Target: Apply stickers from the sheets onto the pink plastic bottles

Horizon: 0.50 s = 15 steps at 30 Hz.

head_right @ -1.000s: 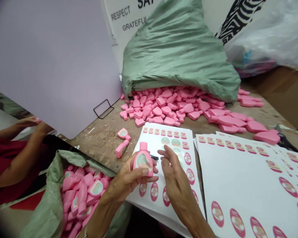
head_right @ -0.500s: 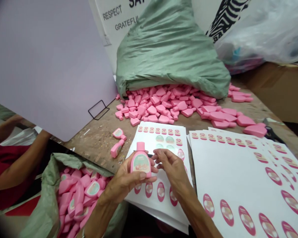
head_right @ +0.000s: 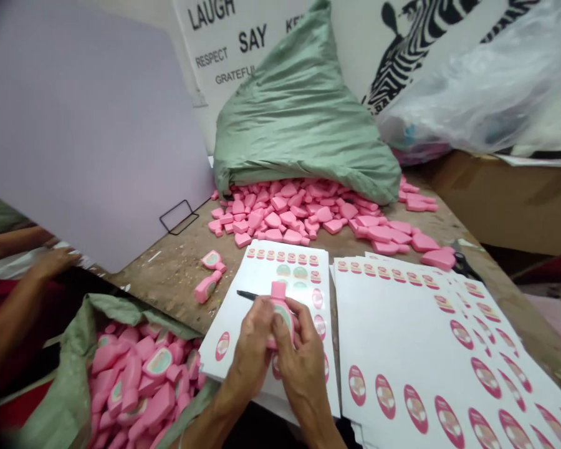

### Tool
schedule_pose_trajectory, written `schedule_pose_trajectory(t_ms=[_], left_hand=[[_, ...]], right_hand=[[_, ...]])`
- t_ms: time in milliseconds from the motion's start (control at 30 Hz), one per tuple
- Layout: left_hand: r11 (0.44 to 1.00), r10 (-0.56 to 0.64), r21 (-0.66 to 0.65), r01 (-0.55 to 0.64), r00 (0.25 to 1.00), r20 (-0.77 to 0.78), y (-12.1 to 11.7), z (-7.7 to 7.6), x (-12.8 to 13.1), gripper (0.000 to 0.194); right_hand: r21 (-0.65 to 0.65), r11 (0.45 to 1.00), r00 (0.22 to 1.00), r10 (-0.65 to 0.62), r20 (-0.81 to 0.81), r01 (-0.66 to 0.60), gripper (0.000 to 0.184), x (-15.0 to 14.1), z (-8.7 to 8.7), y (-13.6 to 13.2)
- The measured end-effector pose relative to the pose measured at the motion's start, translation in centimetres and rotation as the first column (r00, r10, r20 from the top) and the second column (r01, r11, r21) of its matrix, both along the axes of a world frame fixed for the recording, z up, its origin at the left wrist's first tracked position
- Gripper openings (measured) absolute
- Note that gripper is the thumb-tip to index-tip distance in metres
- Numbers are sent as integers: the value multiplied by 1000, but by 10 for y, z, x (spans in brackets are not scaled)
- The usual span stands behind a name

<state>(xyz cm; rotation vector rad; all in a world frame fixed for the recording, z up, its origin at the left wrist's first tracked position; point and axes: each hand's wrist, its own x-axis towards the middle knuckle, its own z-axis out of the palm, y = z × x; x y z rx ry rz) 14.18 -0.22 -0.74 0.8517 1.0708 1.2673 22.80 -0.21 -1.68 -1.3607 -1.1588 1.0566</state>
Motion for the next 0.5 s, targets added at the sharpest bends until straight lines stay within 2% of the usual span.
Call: schedule_pose_trajectory(t_ms=[67,133,233,300,333,400,433,467,500], left_hand=[[998,41,57,-40,999,-17,-8,4,6,35],[994,73,87,-69,996,-48,-15,7,7,35],[994,94,72,-87,990,-100,-22,11,-11,37],[992,122,43,-116,976,-179,-28,12,-40,37],[989,146,32,-142,958,-247,-31,12,-60,36],[975,207,26,-219,867,-453,-40,9,-110,35],[974,202,38,-222,784,-587,-45,5,-138,35],[971,197,53,-232,658,-726,-52,1,-165,36],[978,134,30,-207,508,-851,-58,-5,-190,37]], right_hand=[[21,997,993,-70,99,68,44,6,-3,-8],[31,997,982,-79,173,75,44,11,-7,-13],[43,996,957,63,283,-79,41,14,-13,-15],[102,970,901,162,402,-219,34,11,-16,-9],[160,949,864,166,476,-271,32,8,-17,-3],[291,890,764,92,639,-350,30,0,-21,13],[334,860,696,34,717,-386,29,-5,-23,23],[349,840,618,-22,786,-415,29,-10,-26,33],[335,834,531,-62,845,-437,28,-15,-30,43]])
